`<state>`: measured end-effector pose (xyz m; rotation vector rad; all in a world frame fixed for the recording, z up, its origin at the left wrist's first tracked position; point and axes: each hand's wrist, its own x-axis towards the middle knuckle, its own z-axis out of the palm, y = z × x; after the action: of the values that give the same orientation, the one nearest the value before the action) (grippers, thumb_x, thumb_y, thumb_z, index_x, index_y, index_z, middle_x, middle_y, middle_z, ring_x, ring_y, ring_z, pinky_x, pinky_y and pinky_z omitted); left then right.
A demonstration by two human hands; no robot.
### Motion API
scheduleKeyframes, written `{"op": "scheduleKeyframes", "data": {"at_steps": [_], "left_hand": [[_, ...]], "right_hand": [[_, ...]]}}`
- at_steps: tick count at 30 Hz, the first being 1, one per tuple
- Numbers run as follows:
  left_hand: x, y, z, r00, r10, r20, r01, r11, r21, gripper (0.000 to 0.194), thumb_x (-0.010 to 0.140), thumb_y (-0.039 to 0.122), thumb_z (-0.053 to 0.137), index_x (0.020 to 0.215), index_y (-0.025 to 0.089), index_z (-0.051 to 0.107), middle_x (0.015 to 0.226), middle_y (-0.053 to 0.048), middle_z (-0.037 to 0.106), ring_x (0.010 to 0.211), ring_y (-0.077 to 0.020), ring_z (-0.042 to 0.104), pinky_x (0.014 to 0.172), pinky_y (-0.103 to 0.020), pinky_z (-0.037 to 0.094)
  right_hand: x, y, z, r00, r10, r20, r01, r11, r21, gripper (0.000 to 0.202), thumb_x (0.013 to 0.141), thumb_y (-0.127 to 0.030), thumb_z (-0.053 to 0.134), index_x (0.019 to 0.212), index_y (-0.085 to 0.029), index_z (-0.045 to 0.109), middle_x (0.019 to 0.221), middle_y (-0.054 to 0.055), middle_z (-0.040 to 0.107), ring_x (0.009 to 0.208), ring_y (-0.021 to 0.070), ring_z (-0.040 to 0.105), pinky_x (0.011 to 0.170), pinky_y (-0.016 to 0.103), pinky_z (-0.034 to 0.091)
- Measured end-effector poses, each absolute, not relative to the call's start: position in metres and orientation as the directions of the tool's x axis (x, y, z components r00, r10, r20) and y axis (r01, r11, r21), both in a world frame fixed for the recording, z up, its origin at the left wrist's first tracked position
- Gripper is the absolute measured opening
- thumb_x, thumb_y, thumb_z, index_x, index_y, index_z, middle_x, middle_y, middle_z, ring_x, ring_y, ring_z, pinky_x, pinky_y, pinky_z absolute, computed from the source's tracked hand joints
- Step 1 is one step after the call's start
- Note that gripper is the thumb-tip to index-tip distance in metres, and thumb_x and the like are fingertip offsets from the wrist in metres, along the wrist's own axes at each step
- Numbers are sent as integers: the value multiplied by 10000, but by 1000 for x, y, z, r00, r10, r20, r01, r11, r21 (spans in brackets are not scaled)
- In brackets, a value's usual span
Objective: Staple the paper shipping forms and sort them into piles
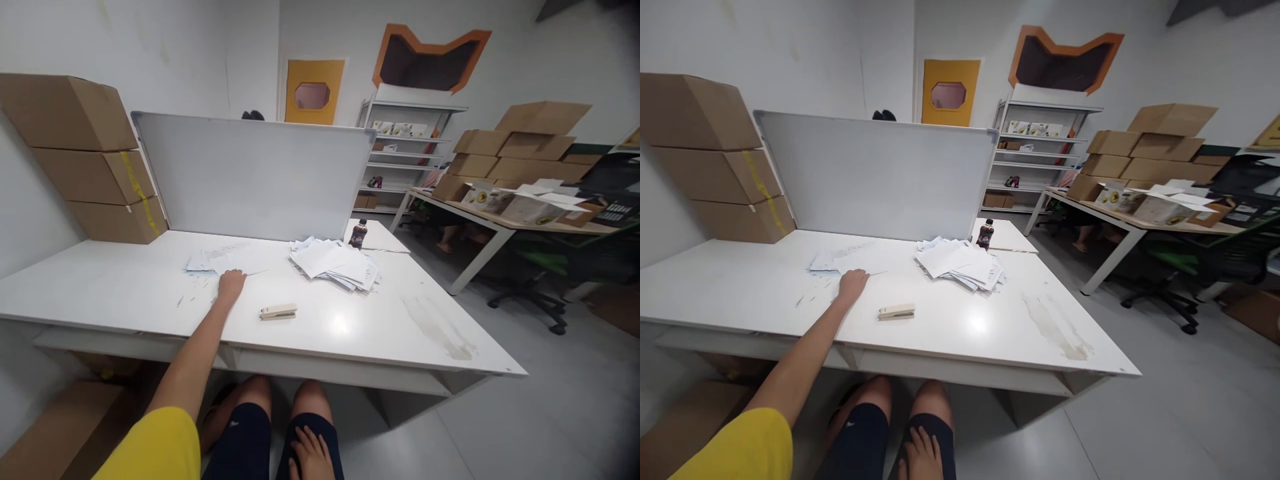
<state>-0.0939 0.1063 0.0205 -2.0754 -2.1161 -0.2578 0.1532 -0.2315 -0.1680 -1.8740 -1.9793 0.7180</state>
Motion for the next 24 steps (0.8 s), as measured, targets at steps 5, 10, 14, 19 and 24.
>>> {"op": "scheduleKeyframes", "data": {"at_steps": [5,10,14,19,24], "left_hand": [[-92,74,17,28,972,232,999,-31,10,423,970,374,323,1113,139,644,1189,-121,647,1133,-277,514,965,-357,377],[-101,24,5,99,975,198,993,-111,51,583,894,545,479,1325,155,523,1449,-126,471,1297,-310,405,1056,-395,327],[-116,-13,-4,285,924,256,949,-310,63,384,932,398,482,1224,178,598,1316,-113,581,1165,-279,504,990,-388,393],[-132,-44,-10,512,776,368,841,-540,-31,271,944,295,487,1139,174,630,1205,-127,639,1038,-265,562,878,-392,453],[-147,-66,-18,573,688,445,780,-625,-39,212,936,171,476,1066,187,642,1117,-114,670,988,-234,587,850,-371,477]], "right_hand": [[157,-237,-162,-139,980,-139,841,43,-540,390,863,-205,447,1136,-268,718,1380,11,573,1361,250,435,1167,446,265],[158,-238,-164,-146,980,-135,850,54,-523,410,866,-195,422,1149,-255,713,1395,20,558,1368,250,426,1170,455,259],[159,-238,-161,-162,974,-156,864,63,-500,424,878,-194,394,1161,-237,707,1409,39,544,1370,267,422,1162,481,267],[162,-241,-158,-191,972,-139,865,100,-492,414,878,-208,404,1161,-213,706,1401,61,550,1364,294,425,1152,499,273],[162,-241,-148,-201,978,-60,821,135,-555,377,902,-217,397,1089,-213,725,1149,97,708,1131,291,624,1034,456,399]]}}
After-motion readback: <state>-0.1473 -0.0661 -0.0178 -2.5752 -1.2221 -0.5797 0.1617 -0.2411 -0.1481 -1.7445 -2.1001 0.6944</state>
